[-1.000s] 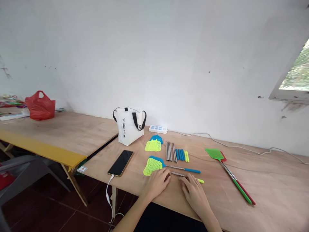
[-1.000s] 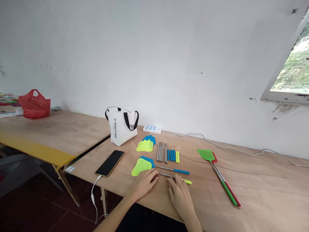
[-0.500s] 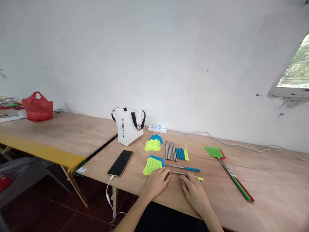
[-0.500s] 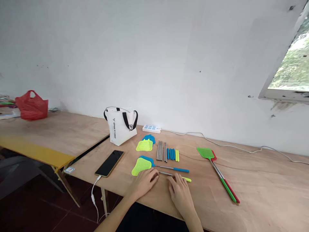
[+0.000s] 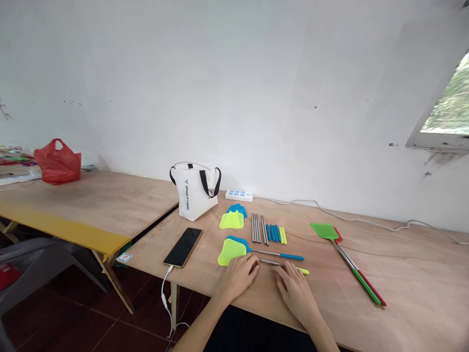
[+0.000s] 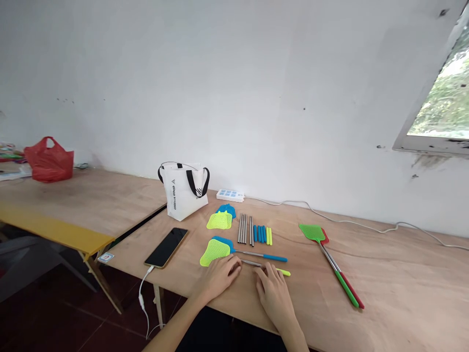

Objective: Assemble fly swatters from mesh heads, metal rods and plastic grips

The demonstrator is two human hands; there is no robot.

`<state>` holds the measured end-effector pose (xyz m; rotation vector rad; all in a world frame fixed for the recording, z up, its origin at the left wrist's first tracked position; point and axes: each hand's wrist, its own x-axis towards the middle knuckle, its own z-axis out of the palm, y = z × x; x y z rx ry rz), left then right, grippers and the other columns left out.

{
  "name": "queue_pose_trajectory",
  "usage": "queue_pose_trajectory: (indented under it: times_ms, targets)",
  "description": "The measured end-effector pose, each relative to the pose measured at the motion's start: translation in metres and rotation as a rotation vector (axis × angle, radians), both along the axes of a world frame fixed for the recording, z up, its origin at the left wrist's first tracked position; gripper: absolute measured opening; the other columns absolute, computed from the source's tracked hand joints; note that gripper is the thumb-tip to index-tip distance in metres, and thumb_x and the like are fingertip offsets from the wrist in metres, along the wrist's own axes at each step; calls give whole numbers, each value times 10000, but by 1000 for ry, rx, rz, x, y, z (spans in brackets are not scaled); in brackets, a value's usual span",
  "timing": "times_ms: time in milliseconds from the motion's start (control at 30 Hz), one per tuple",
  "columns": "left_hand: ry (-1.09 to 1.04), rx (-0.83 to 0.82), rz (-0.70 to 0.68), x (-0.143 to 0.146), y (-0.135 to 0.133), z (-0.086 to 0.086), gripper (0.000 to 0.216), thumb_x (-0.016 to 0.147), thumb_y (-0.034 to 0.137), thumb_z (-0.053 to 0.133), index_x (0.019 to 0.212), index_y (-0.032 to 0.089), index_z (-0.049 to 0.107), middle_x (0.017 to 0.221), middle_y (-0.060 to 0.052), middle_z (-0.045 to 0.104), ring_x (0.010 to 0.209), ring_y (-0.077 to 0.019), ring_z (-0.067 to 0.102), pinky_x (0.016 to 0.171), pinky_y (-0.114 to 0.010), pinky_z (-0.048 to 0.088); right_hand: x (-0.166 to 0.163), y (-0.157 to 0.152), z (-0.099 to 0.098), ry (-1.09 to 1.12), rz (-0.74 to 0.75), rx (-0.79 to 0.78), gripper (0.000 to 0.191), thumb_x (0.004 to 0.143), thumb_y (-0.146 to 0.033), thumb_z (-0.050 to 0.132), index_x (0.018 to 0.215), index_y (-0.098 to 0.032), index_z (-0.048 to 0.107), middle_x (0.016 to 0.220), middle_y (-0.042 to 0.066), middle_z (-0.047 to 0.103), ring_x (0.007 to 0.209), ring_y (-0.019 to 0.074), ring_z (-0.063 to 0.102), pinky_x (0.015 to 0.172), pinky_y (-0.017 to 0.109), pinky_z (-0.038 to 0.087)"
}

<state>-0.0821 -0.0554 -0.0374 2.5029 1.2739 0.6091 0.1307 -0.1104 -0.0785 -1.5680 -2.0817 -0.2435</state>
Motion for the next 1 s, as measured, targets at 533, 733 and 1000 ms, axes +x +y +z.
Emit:
queue_pose_trajectory:
  times_ms: [533, 733, 1000]
  targets:
    - [-1, -8, 0, 0, -1, 2, 139, 1015, 267, 488, 1019, 244, 625, 1050, -26, 704, 929, -223, 670, 764, -296, 438, 2, 0, -2, -31, -49, 21, 270, 990, -187, 424, 1110, -271, 651, 1079, 72, 655, 960, 236, 649, 863, 408, 519]
    - [-2, -2, 9, 0, -1, 1, 127, 1015, 270, 492, 1014, 248, 617, 1047, -22, 704, 917, -220, 668, 755, -290, 430, 5, 6, -18, -114, -223, 129, 389, 1012, -322, 379, 1331, -263, 593, 1456, 137, 551, 1356, 319, 505, 1130, 645, 320]
    - [-9, -10, -3, 0, 0, 0, 138, 1004, 265, 498, 1004, 243, 634, 1026, -20, 718, 906, -212, 671, 745, -280, 434, 5, 8, -21, -96, -256, 43, 377, 1027, -387, 369, 1257, -274, 647, 1286, 116, 653, 1205, 311, 618, 1146, 732, 224]
